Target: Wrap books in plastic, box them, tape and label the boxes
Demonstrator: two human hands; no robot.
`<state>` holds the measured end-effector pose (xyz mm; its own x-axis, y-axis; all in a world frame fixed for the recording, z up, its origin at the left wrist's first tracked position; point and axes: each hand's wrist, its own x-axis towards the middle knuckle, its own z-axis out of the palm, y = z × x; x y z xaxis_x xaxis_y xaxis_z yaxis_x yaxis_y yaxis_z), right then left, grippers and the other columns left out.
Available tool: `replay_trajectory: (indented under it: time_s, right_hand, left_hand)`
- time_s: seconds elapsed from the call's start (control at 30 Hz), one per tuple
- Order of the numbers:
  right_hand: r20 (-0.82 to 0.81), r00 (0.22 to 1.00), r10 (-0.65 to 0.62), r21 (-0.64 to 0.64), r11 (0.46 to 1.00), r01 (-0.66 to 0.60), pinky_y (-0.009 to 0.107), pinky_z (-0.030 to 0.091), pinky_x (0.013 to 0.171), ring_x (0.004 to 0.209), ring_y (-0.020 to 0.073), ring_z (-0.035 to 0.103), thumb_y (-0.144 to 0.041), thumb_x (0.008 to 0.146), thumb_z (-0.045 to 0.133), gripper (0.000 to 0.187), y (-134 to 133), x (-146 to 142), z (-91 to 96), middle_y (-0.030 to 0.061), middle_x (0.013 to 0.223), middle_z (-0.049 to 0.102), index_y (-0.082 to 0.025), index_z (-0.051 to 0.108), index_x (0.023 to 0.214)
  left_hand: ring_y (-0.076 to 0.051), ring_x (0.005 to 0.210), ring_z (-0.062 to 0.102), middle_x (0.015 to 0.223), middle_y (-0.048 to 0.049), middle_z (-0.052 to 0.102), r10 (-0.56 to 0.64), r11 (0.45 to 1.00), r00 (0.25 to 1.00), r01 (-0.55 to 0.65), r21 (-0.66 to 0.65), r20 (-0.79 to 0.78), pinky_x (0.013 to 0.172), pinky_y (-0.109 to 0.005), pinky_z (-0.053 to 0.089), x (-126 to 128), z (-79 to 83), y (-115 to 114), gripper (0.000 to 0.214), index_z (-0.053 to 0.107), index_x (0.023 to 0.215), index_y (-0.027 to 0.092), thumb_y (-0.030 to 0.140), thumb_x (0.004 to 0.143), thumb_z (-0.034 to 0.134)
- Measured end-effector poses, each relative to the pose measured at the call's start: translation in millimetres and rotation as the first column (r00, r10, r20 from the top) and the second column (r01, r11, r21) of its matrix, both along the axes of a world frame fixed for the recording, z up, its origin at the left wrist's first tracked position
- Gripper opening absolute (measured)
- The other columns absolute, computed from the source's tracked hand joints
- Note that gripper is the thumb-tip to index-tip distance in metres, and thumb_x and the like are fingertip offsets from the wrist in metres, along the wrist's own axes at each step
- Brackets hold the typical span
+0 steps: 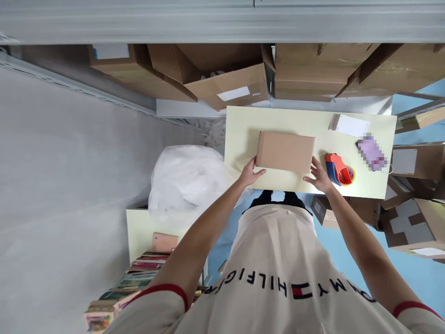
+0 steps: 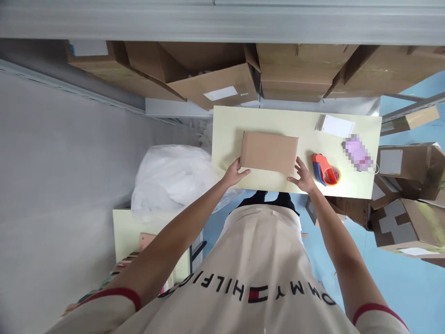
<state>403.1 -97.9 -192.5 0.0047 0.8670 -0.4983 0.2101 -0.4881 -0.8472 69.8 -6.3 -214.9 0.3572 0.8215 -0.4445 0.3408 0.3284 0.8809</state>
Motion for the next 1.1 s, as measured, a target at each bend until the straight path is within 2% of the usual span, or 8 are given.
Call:
replay_trajectory:
  time_s: [0.13, 0.3, 0.6, 0.83, 1.1]
  right_hand:
    - [0.018, 1.000, 0.020, 0.108, 0.994, -0.021, 0.059, 0.040, 0.111, 0.135, 0.0343, 0.051, -0.057, 0.075, 0.076, 0.106, 4, -9, -9.2, 0.0124, 0.158, 0.038, -0.037, 0.014, 0.158]
    - [0.088, 0.995, -0.035, 0.177, 0.984, 0.019, 0.054, 0.047, 0.106, 0.132, 0.0312, 0.053, -0.054, 0.080, 0.071, 0.096, 8, -15, -14.6, 0.0133, 0.149, 0.049, -0.034, 0.019, 0.157]
    - [0.165, 0.985, -0.046, 0.123, 0.992, 0.026, 0.055, 0.054, 0.096, 0.116, 0.0321, 0.065, -0.041, 0.080, 0.070, 0.091, 12, -18, -8.5, 0.0167, 0.140, 0.058, -0.029, 0.021, 0.156]
    - [0.193, 0.980, -0.056, 0.076, 0.996, 0.042, 0.056, 0.054, 0.095, 0.112, 0.0321, 0.067, -0.027, 0.076, 0.068, 0.090, 18, -19, 2.9, 0.0168, 0.134, 0.063, -0.026, 0.025, 0.155]
    - [0.163, 0.986, -0.031, 0.067, 0.998, 0.020, 0.056, 0.054, 0.095, 0.115, 0.0334, 0.065, -0.038, 0.075, 0.075, 0.098, 19, -17, 4.2, 0.0182, 0.135, 0.062, -0.026, 0.021, 0.156]
  left_hand:
    - [-0.025, 0.134, 0.053, 0.148, -0.0144, 0.052, 0.043, 0.999, 0.999, -0.043, 0.005, 0.024, 0.116, -0.042, 0.039, 7, -7.1, 3, 0.071, 0.043, 0.144, 0.017, 0.032, 0.081, 0.071]
    - [-0.024, 0.132, 0.055, 0.145, -0.0138, 0.056, 0.053, 0.998, 0.999, -0.053, 0.023, 0.014, 0.117, -0.042, 0.040, 8, -12.7, 4, 0.068, 0.045, 0.143, 0.018, 0.027, 0.081, 0.072]
    - [-0.025, 0.128, 0.059, 0.139, -0.0127, 0.061, 0.035, 0.999, 0.999, -0.034, 0.036, -0.033, 0.113, -0.043, 0.045, 8, -15.8, 6, 0.065, 0.047, 0.141, 0.019, 0.024, 0.081, 0.073]
    - [-0.025, 0.125, 0.061, 0.140, -0.0136, 0.060, 0.058, 0.998, 0.998, -0.058, 0.030, -0.002, 0.113, -0.044, 0.045, 8, -20.2, 6, 0.063, 0.048, 0.138, 0.019, 0.022, 0.080, 0.073]
    - [-0.024, 0.124, 0.062, 0.140, -0.0128, 0.060, 0.061, 0.998, 0.998, -0.062, 0.020, 0.030, 0.111, -0.042, 0.047, 8, -23.2, 6, 0.064, 0.047, 0.138, 0.020, 0.021, 0.080, 0.073]
